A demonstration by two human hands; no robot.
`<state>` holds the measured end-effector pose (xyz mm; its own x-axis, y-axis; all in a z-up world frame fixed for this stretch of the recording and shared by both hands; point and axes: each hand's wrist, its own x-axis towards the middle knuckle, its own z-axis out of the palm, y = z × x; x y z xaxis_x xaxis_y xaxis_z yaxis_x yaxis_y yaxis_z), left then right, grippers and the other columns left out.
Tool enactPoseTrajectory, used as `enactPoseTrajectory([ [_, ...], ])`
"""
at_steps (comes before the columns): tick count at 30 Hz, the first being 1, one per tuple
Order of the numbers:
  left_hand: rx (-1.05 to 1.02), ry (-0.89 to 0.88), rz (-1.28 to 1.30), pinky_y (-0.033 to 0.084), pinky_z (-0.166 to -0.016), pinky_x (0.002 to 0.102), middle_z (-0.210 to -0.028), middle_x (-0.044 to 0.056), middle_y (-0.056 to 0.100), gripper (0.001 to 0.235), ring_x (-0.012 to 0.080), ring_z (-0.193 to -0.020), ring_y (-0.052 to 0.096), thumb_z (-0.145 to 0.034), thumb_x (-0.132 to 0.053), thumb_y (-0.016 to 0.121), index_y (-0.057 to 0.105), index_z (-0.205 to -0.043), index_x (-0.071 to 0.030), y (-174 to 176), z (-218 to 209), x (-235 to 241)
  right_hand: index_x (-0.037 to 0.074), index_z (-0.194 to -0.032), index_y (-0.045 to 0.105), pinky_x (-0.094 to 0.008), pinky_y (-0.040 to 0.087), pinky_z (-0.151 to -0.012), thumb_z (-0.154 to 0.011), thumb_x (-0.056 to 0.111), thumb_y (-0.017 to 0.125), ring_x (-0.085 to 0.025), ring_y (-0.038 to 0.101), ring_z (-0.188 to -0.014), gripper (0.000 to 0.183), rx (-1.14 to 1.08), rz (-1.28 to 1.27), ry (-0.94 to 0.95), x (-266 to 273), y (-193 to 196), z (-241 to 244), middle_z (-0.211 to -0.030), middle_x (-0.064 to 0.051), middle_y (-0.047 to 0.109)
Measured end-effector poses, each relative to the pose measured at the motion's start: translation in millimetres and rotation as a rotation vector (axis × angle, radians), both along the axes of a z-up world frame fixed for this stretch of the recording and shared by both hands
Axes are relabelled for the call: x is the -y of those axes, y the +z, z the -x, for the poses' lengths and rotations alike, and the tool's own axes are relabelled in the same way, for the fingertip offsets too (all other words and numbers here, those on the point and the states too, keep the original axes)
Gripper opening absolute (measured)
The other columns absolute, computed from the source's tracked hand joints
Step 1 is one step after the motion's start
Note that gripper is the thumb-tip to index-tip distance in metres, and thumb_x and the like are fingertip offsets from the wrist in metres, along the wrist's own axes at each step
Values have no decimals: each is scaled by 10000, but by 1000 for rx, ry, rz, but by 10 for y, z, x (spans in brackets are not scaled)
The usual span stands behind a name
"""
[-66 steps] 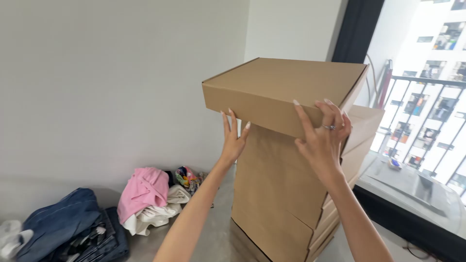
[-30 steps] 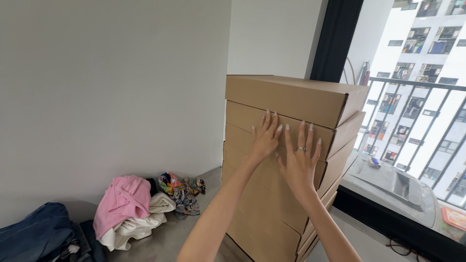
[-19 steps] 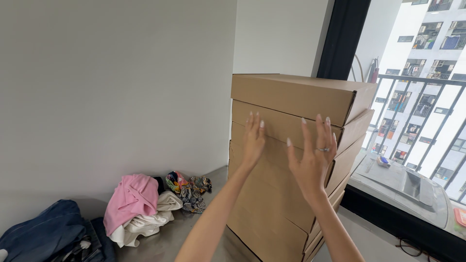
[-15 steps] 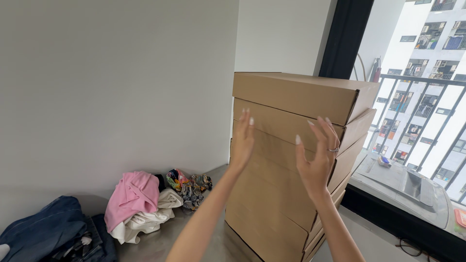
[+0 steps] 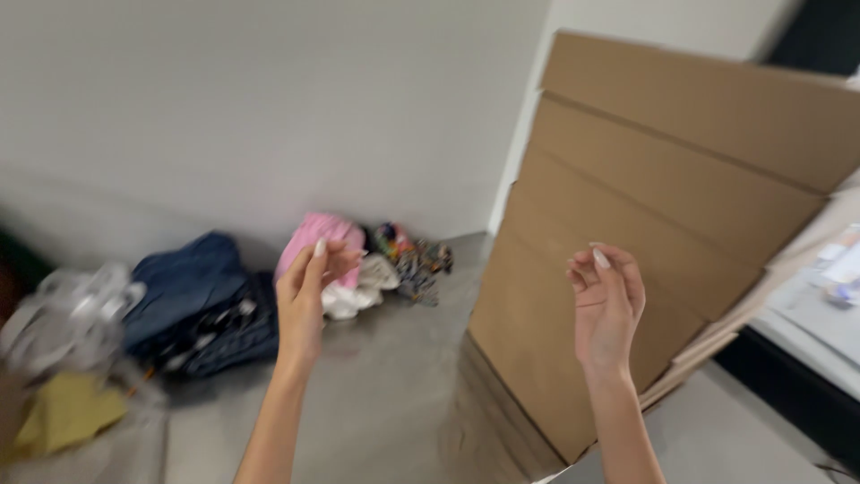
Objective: The person picks up folded jeans and a checkered shirt from a pile on a table, places them onto hangers, and hangs them on a clothing rack. The person repeats this process for another pair of denim shorts.
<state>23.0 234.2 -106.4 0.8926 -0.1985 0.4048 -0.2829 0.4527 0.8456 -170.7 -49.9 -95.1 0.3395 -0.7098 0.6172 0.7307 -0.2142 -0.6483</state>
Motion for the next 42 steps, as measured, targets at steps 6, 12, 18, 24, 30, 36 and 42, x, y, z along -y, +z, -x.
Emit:
enactPoseTrajectory([
  [6, -296, 81, -71, 582, -881, 401, -921, 191, 783, 327, 283, -868, 754, -1065, -251, 528, 742, -1029, -8, -1137, 124, -549, 124, -1118, 638, -198, 570, -857, -1016, 137, 608, -91, 715, -920, 107, -241, -185, 103, -420, -1190, -629, -987, 9, 700],
  [12, -505, 180, -76, 561, -922, 400, -984, 155, 764, 314, 248, -920, 715, -1057, -270, 529, 715, -1066, -17, -1795, 280, -896, 149, -1112, 643, -228, 519, -816, -994, 171, 621, -103, 704, -925, 122, -715, -389, 403, -902, -2114, -937, -974, -4, 720],
  [18, -615, 211, -94, 563, -948, 417, -1022, 146, 757, 322, 247, -960, 714, -1047, -288, 531, 696, -1103, -18, -1941, 375, -1156, 138, -1126, 636, -265, 514, -853, -991, 177, 621, -145, 708, -986, 141, -846, -369, 533, -1237, -2201, -997, -1007, -50, 730],
  [24, -638, 215, -69, 560, -943, 404, -1033, 122, 746, 313, 222, -961, 703, -1046, -302, 523, 687, -1106, -43, -1977, 344, -1299, 143, -1142, 639, -290, 502, -880, -993, 208, 625, -177, 690, -1034, 163, -881, -491, 630, -1282, -2598, -1031, -1039, -68, 715],
  [30, -663, 231, -32, 557, -942, 402, -1047, 109, 737, 308, 209, -959, 698, -1049, -315, 518, 671, -1110, -55, -1917, 358, -1449, 190, -1114, 640, -275, 502, -858, -969, 233, 644, -146, 689, -1009, 151, -903, -595, 679, -1434, -2909, -1171, -1036, -24, 722],
  [36, -673, 178, -60, 550, -954, 408, -1096, 117, 735, 326, 223, -1014, 693, -1040, -333, 531, 671, -1144, -58, -2064, 94, -1321, 199, -1141, 631, -269, 492, -864, -983, 261, 635, -134, 675, -1031, 170, -933, -510, 696, -1368, -2817, -1422, -1063, -6, 706],
  [42, -662, 143, -87, 558, -956, 404, -1104, 112, 743, 333, 218, -1027, 702, -1039, -348, 537, 687, -1144, -70, -2098, -215, -1159, 215, -1131, 632, -296, 494, -894, -969, 268, 657, -154, 677, -1059, 172, -908, -515, 662, -1017, -2767, -1845, -1072, -14, 707],
])
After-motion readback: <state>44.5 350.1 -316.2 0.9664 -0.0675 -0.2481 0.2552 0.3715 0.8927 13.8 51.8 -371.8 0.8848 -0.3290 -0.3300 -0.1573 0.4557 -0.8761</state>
